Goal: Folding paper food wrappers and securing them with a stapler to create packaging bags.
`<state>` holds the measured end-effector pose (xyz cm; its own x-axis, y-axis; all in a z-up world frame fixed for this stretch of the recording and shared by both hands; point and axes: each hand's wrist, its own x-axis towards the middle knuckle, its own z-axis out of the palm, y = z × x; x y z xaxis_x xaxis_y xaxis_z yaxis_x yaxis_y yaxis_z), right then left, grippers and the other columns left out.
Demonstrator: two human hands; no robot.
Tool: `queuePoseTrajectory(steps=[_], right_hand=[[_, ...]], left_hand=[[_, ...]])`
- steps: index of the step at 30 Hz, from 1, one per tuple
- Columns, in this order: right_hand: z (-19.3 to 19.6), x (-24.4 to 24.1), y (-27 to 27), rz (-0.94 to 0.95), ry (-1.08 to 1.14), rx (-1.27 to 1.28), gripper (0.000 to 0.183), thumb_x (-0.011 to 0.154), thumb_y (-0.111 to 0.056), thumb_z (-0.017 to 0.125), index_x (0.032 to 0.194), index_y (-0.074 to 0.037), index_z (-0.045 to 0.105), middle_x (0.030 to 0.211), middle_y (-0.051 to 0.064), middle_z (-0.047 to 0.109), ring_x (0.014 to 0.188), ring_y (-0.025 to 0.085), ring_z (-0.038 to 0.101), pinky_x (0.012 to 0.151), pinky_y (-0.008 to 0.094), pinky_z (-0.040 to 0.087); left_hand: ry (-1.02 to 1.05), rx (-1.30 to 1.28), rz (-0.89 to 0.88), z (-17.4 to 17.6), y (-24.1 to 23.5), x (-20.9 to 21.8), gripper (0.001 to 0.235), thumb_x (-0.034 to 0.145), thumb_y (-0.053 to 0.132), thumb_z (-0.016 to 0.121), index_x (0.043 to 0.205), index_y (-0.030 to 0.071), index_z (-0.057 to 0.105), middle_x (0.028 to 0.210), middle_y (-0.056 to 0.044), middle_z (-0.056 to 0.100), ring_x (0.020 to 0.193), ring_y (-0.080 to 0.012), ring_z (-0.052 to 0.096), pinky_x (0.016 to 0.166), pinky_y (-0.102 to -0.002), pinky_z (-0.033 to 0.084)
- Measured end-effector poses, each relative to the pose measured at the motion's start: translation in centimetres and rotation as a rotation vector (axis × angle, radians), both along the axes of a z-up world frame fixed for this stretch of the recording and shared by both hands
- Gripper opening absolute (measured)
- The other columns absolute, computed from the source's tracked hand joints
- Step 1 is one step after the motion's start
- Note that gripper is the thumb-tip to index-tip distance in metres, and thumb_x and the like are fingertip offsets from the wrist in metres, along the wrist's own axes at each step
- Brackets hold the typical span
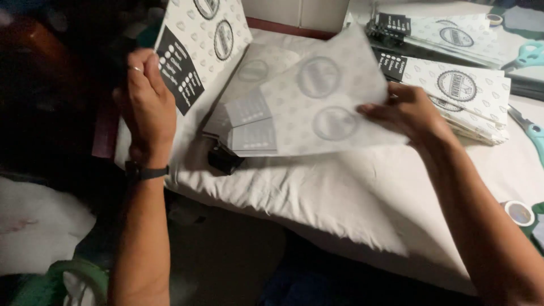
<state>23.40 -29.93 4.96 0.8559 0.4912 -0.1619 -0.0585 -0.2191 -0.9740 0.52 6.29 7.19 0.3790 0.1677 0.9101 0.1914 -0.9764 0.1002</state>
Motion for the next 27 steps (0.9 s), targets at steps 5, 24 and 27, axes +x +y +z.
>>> queuePoseTrajectory(steps=[5,24,27], right_hand=[[-1.5,4.8,8.6,0.211,-0.121,-0.109,0.029,0.078,0.001,0.081,0.105,-0.002,0.071,0.099,0.007,0.075,0.082,0.016,0.069,0.073,0.031,0.060],[-2.1,-3.3,-10.7,0.384,0.965,0.715,0.093,0.086,-0.069,0.066,0.130,0.012,0.061,0.128,0.031,0.066,0.119,0.044,0.063,0.104,0.057,0.049],[-5.6,-3.0,-15.8,-0.098,0.763,0.059,0.035,0.089,-0.037,0.069,0.109,-0.009,0.069,0.095,0.010,0.072,0.080,0.025,0.067,0.074,0.040,0.055]], left_hand=[[0.100,0.154,-0.015,4.2,-0.6,-0.8,0.012,0.122,0.008,0.054,0.123,0.002,0.065,0.091,-0.014,0.073,0.072,-0.0344,0.072,0.059,-0.043,0.052],[0.029,1.131,-0.791,-4.9,-22.0,-6.0,0.016,0.117,0.026,0.047,0.116,0.010,0.047,0.096,-0.002,0.064,0.077,-0.0139,0.068,0.070,-0.020,0.055],[0.071,0.977,-0.880,-9.8,-23.9,-7.1,0.018,0.111,0.031,0.056,0.116,0.015,0.050,0.094,0.001,0.063,0.075,-0.0110,0.066,0.070,-0.019,0.055]])
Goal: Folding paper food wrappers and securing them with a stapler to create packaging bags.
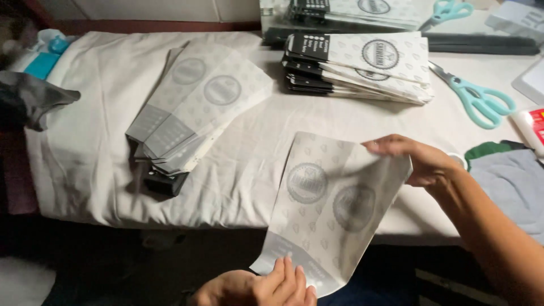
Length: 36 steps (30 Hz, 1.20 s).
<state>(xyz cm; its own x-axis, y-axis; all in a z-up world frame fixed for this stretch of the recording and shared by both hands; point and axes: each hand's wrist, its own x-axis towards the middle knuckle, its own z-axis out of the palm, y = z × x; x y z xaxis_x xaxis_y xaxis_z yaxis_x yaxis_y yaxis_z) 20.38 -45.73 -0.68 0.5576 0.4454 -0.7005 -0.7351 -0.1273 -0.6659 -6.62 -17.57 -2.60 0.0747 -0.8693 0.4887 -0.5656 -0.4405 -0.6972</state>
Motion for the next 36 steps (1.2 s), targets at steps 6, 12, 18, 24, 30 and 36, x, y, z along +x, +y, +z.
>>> queuePoseTrajectory(steps=[6,12,18,24,30,36], right_hand=[[0.2,-2.8,-4.9,0.415,-0.309,0.111,0.014,0.088,0.005,0.073,0.100,0.012,0.076,0.071,0.006,0.069,0.055,0.007,0.057,0.040,0.016,0.031],[-0.6,-5.8,-9.2,-0.071,-0.746,0.150,0.030,0.083,0.014,0.067,0.113,0.014,0.072,0.106,0.020,0.076,0.095,0.024,0.070,0.088,0.029,0.055],[-1.3,-6.6,-8.2,-0.205,-0.552,0.082,0.024,0.087,0.013,0.065,0.111,0.010,0.064,0.105,0.021,0.072,0.093,0.025,0.070,0.084,0.028,0.056],[0.1,-13.8,-6.4,-0.030,-1.846,-0.947,0.038,0.102,0.002,0.083,0.136,0.003,0.067,0.119,0.024,0.067,0.088,0.031,0.062,0.087,0.044,0.051],[-0.7,-17.7,2.6,0.191,-2.085,-0.297,0.015,0.094,-0.011,0.071,0.106,-0.002,0.070,0.096,0.013,0.070,0.082,0.029,0.065,0.076,0.038,0.055],[-2.3,-17.4,4.8,0.180,-2.117,-0.414,0.006,0.100,-0.007,0.063,0.104,-0.009,0.067,0.093,0.007,0.068,0.078,0.023,0.059,0.069,0.035,0.042]], left_hand=[[0.455,0.085,-0.022,-0.3,0.4,-1.0,0.022,0.106,0.011,0.049,0.124,0.009,0.060,0.103,-0.013,0.071,0.088,-0.0214,0.071,0.073,-0.030,0.056],[0.835,-0.505,0.054,3.6,1.8,2.3,0.036,0.097,0.016,0.079,0.128,0.005,0.065,0.106,-0.010,0.076,0.096,-0.0253,0.076,0.083,-0.039,0.064],[0.600,-0.506,0.020,3.9,0.8,6.3,0.014,0.100,-0.003,0.065,0.087,-0.005,0.065,0.083,-0.016,0.068,0.074,-0.0258,0.069,0.063,-0.033,0.057],[0.474,-0.487,0.132,0.8,0.5,5.4,0.011,0.099,0.004,0.071,0.089,0.000,0.068,0.098,-0.019,0.075,0.086,-0.0336,0.073,0.069,-0.037,0.063],[0.461,-0.597,0.193,-0.9,-0.2,4.8,0.010,0.098,0.005,0.073,0.094,-0.001,0.067,0.113,-0.019,0.074,0.097,-0.0348,0.074,0.076,-0.041,0.068],[0.530,-0.673,0.216,-0.4,-0.3,4.1,0.009,0.099,0.005,0.071,0.095,-0.002,0.067,0.116,-0.016,0.073,0.104,-0.0353,0.072,0.083,-0.044,0.066]])
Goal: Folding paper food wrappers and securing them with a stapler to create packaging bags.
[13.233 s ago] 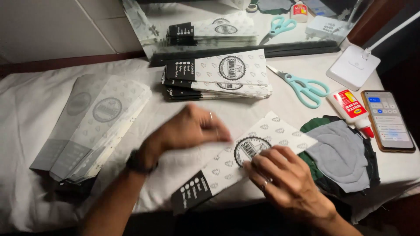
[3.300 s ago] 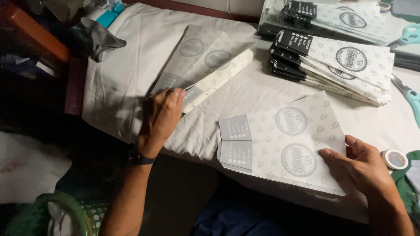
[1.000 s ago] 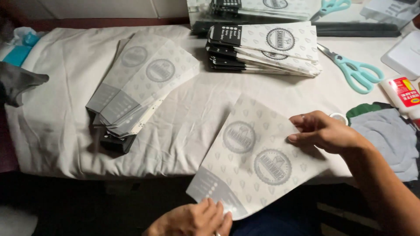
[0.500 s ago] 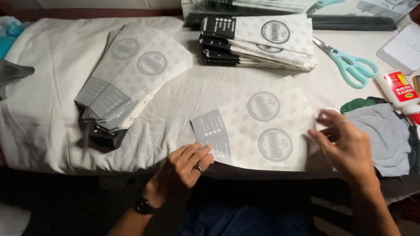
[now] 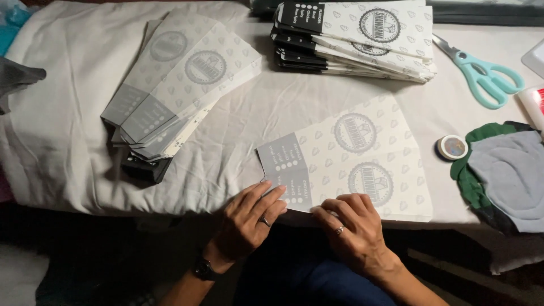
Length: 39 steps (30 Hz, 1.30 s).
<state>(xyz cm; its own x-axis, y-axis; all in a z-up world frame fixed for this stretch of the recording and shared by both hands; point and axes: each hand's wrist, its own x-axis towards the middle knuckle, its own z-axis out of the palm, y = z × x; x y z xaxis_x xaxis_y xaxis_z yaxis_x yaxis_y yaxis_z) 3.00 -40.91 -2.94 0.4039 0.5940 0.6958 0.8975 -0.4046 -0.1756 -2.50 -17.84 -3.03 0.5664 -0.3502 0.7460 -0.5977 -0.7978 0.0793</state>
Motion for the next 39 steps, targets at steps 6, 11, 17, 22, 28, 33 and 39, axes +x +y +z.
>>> queuePoseTrajectory(steps=[6,11,17,22,28,33,39], right_hand=[[-1.5,0.0,-0.2,0.035,0.020,-0.020,0.011,0.102,-0.007,0.058,0.111,-0.006,0.064,0.101,0.012,0.069,0.080,0.028,0.060,0.067,0.038,0.044],[-1.4,-0.2,0.1,-0.001,-0.006,-0.034,0.012,0.100,-0.005,0.062,0.112,-0.006,0.064,0.100,0.012,0.069,0.081,0.027,0.061,0.070,0.038,0.045],[-1.8,-0.5,-0.1,-0.047,0.036,-0.082,0.012,0.101,-0.008,0.060,0.112,-0.010,0.066,0.103,0.008,0.069,0.085,0.027,0.061,0.076,0.039,0.044],[-0.7,0.1,0.1,-0.069,0.132,-0.130,0.008,0.102,-0.011,0.060,0.109,-0.011,0.064,0.094,0.007,0.061,0.078,0.026,0.054,0.069,0.039,0.039],[-0.5,1.5,-0.2,-0.001,0.275,-0.141,0.004,0.099,-0.008,0.063,0.099,-0.011,0.066,0.080,0.004,0.057,0.066,0.022,0.048,0.061,0.035,0.043],[-0.4,2.3,-0.3,-0.021,0.331,-0.163,0.013,0.094,-0.005,0.070,0.094,-0.018,0.067,0.078,-0.001,0.060,0.064,0.020,0.055,0.058,0.033,0.047],[-0.2,2.6,-0.2,-0.029,0.386,-0.217,0.007,0.094,-0.016,0.073,0.091,-0.015,0.066,0.077,0.002,0.060,0.066,0.024,0.059,0.064,0.037,0.050]], left_hand=[[0.181,-0.135,-0.056,0.1,0.6,-0.6,0.023,0.101,0.020,0.066,0.105,-0.002,0.067,0.117,-0.015,0.067,0.111,-0.0341,0.062,0.095,-0.049,0.054],[0.225,-0.232,-0.087,0.9,1.1,-0.7,0.018,0.089,0.000,0.082,0.094,0.000,0.065,0.102,-0.012,0.066,0.099,-0.0291,0.066,0.090,-0.042,0.053],[0.266,-0.284,-0.047,0.3,1.2,-0.7,0.013,0.090,0.001,0.081,0.091,0.003,0.068,0.102,-0.009,0.069,0.101,-0.0281,0.068,0.090,-0.041,0.051],[0.320,-0.295,0.057,1.3,0.4,-0.5,0.009,0.092,0.005,0.078,0.088,0.002,0.070,0.098,-0.009,0.066,0.096,-0.0264,0.064,0.085,-0.038,0.049],[0.441,-0.337,0.172,1.6,-0.4,-0.5,0.017,0.090,0.006,0.077,0.082,0.003,0.063,0.095,-0.009,0.060,0.092,-0.0256,0.060,0.082,-0.038,0.046],[0.567,-0.451,0.255,1.2,-0.9,-0.7,0.015,0.089,0.011,0.075,0.084,0.005,0.063,0.104,-0.012,0.055,0.099,-0.0279,0.056,0.090,-0.039,0.048],[0.574,-0.485,0.299,1.0,-1.0,-0.5,0.018,0.086,0.012,0.079,0.081,0.006,0.063,0.100,-0.009,0.056,0.097,-0.0254,0.056,0.088,-0.036,0.050]])
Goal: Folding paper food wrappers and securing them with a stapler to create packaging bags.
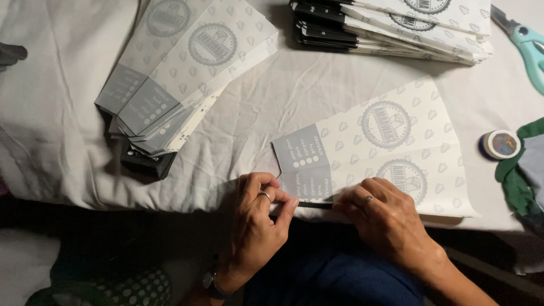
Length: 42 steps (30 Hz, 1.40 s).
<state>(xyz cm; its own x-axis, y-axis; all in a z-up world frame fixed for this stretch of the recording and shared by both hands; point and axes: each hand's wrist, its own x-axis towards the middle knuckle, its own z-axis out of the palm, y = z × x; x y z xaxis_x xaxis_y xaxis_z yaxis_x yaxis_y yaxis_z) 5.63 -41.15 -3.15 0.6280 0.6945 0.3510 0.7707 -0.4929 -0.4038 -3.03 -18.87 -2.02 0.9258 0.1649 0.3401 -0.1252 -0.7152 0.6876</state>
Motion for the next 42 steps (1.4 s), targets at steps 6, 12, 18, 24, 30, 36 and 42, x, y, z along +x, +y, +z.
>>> queuePoseTrajectory(steps=[6,12,18,24,30,36,42], right_hand=[[0.4,0.1,0.1,-0.051,0.172,-0.072,0.010,0.090,-0.017,0.075,0.089,-0.015,0.065,0.074,0.001,0.058,0.062,0.022,0.056,0.057,0.037,0.048],[1.1,0.0,0.1,-0.070,0.135,-0.074,0.014,0.092,-0.022,0.075,0.088,-0.014,0.063,0.073,0.001,0.057,0.061,0.023,0.056,0.055,0.038,0.049],[1.3,-0.6,-3.4,0.009,-0.201,-0.145,0.008,0.099,-0.017,0.063,0.107,-0.014,0.064,0.096,0.002,0.066,0.076,0.024,0.057,0.067,0.037,0.040],[1.2,-0.4,-4.4,0.017,-0.092,0.111,0.007,0.093,-0.006,0.070,0.100,-0.006,0.067,0.076,0.004,0.058,0.063,0.022,0.048,0.062,0.035,0.044],[1.1,0.7,-5.0,-0.009,0.165,0.088,0.010,0.092,-0.014,0.070,0.101,-0.016,0.073,0.069,0.000,0.050,0.062,0.019,0.049,0.054,0.033,0.041],[2.2,1.5,-4.2,-0.046,0.397,0.122,0.008,0.086,-0.019,0.077,0.093,-0.014,0.077,0.069,0.000,0.061,0.060,0.016,0.057,0.058,0.030,0.046],[2.0,1.5,-3.8,-0.183,0.351,-0.068,0.014,0.078,-0.029,0.086,0.080,-0.021,0.075,0.069,-0.007,0.069,0.061,0.013,0.064,0.051,0.031,0.049]], left_hand=[[0.029,-0.101,0.043,-0.2,0.2,-0.2,0.023,0.085,0.013,0.080,0.084,0.006,0.058,0.102,-0.009,0.056,0.096,-0.0240,0.065,0.086,-0.036,0.053],[-0.246,0.411,-0.054,0.2,-1.6,-0.9,0.022,0.089,0.026,0.089,0.106,0.016,0.081,0.110,-0.007,0.056,0.092,-0.0283,0.054,0.072,-0.039,0.051],[-0.383,0.874,-0.030,-1.4,-4.1,-2.0,0.019,0.102,0.002,0.067,0.119,-0.005,0.072,0.110,-0.013,0.068,0.099,-0.0220,0.067,0.091,-0.033,0.055],[-0.387,0.902,-0.006,-2.5,-4.9,-2.0,0.025,0.097,-0.011,0.064,0.122,-0.006,0.068,0.111,-0.020,0.064,0.104,-0.0315,0.066,0.094,-0.045,0.066],[-0.350,0.857,-0.023,-3.4,-5.0,-2.2,0.046,0.099,-0.005,0.068,0.141,0.013,0.059,0.107,-0.015,0.060,0.101,-0.0329,0.063,0.093,-0.049,0.063],[-0.292,0.888,0.030,-3.4,-5.6,-2.1,0.045,0.101,0.005,0.067,0.141,0.023,0.058,0.111,-0.018,0.057,0.099,-0.0301,0.061,0.093,-0.048,0.062],[-0.200,0.985,0.041,-2.6,-6.6,-2.1,0.078,0.095,-0.013,0.068,0.153,0.032,0.041,0.105,-0.016,0.058,0.098,-0.0307,0.061,0.095,-0.051,0.061]])
